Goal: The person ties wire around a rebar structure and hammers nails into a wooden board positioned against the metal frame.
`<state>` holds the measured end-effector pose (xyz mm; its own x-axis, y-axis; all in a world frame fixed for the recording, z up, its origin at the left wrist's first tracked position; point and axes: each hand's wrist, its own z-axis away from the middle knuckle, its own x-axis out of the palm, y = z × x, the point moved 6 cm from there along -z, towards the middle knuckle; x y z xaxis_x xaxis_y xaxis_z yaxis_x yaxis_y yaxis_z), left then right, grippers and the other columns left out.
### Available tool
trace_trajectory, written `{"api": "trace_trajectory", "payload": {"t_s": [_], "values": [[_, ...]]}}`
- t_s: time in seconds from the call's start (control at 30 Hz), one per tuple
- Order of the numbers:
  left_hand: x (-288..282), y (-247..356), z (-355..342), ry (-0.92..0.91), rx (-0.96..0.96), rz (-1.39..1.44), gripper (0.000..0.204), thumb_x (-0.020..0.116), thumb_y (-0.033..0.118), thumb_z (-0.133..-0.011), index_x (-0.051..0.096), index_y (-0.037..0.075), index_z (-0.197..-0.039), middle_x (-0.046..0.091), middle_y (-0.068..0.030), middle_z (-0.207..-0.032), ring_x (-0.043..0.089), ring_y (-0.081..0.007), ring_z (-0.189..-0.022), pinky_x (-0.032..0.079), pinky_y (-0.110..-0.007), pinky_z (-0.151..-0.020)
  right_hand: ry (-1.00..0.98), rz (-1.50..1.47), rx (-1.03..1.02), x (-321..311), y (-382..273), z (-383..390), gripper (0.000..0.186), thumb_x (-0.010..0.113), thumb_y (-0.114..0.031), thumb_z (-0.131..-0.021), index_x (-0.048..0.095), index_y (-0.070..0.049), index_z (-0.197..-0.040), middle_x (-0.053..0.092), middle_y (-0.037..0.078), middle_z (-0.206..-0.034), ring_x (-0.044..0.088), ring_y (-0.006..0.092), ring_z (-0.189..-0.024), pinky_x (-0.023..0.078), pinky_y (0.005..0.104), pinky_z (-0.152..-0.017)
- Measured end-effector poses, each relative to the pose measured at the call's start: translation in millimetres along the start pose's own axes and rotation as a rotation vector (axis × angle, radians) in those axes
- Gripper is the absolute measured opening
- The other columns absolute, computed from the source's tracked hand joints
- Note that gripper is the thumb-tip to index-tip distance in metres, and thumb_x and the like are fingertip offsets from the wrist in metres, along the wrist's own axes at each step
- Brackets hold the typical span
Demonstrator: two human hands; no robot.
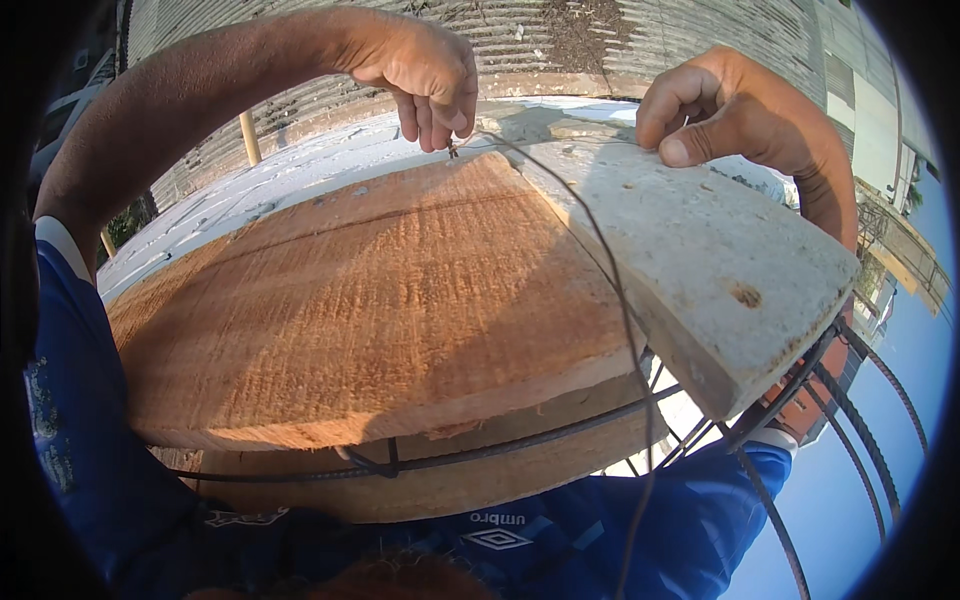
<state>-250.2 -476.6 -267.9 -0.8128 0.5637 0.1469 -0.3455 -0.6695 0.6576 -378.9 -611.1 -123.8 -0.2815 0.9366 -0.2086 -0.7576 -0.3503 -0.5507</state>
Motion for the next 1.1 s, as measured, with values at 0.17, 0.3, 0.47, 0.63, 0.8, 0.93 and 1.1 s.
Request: {"api": "trace_trajectory", "payload": {"t_s": [0.17,0.3,0.47,0.63,0.8,0.93,1.1], "values": [[3,-3,7,-0.014,0.003,0.011,0.036,0.063,0.012,-0.086,0.062,-0.014,-0.111,0.065,-0.0291,-0.107,0.068,-0.0357,-0.097,0.059,-0.043,-0.086,-0.013,-0.018,0.015,2,-3,1,0.038,0.083,-0.03,-0.057,0.076,-0.005,-0.085,0.069,0.008,-0.088,0.061,0.0174,-0.076,0.044,0.0303,-0.062],[5,4,9,-0.03,0.0,-0.011,0.045,0.065,0.012,-0.083,0.059,-0.018,-0.115,0.064,-0.0323,-0.108,0.068,-0.037,-0.096,0.059,-0.044,-0.085,0.008,-0.014,0.03,3,-3,1,0.039,0.083,-0.031,-0.056,0.076,-0.005,-0.085,0.069,0.006,-0.087,0.06,0.016,-0.075,0.043,0.0298,-0.061],[6,7,8,-0.068,0.072,-0.076,0.039,0.068,0.011,-0.079,0.064,-0.014,-0.108,0.067,-0.0277,-0.1,0.07,-0.0332,-0.092,0.06,-0.042,-0.083,0.022,-0.004,0.025,4,-3,1,0.04,0.081,-0.031,-0.056,0.077,-0.006,-0.087,0.069,0.006,-0.086,0.06,0.0158,-0.074,0.042,0.0295,-0.061],[6,7,14,-0.066,0.244,-0.173,0.029,0.069,0.006,-0.075,0.069,-0.007,-0.101,0.07,-0.0198,-0.092,0.071,-0.0262,-0.086,0.06,-0.037,-0.081,0.03,0.0,0.051,4,-1,3,0.04,0.08,-0.031,-0.056,0.076,-0.005,-0.087,0.069,0.006,-0.086,0.06,0.0157,-0.074,0.042,0.0299,-0.061],[19,15,18,0.066,0.349,-0.878,0.015,0.062,0.004,-0.083,0.069,-0.001,-0.096,0.069,-0.0145,-0.092,0.07,-0.0245,-0.089,0.059,-0.037,-0.08,0.025,0.023,0.045,5,-1,3,0.04,0.081,-0.029,-0.058,0.076,-0.005,-0.089,0.069,0.006,-0.086,0.06,0.0155,-0.075,0.044,0.0306,-0.063],[34,16,28,0.141,0.541,-1.308,0.01,0.058,0.003,-0.088,0.063,-0.001,-0.094,0.066,-0.0159,-0.091,0.068,-0.0276,-0.094,0.059,-0.04,-0.082,0.0,-0.002,0.023,4,-3,2,0.036,0.082,-0.026,-0.06,0.075,-0.005,-0.089,0.069,0.005,-0.085,0.06,0.0154,-0.076,0.045,0.0309,-0.065],[37,13,30,0.182,0.658,-1.411,0.012,0.058,0.002,-0.087,0.06,-0.003,-0.097,0.066,-0.0174,-0.092,0.069,-0.0282,-0.092,0.06,-0.04,-0.081,0.02,0.074,0.011,-2,-4,6,0.037,0.083,-0.024,-0.061,0.074,-0.004,-0.09,0.069,0.004,-0.084,0.061,0.0148,-0.076,0.046,0.0308,-0.067]]}}
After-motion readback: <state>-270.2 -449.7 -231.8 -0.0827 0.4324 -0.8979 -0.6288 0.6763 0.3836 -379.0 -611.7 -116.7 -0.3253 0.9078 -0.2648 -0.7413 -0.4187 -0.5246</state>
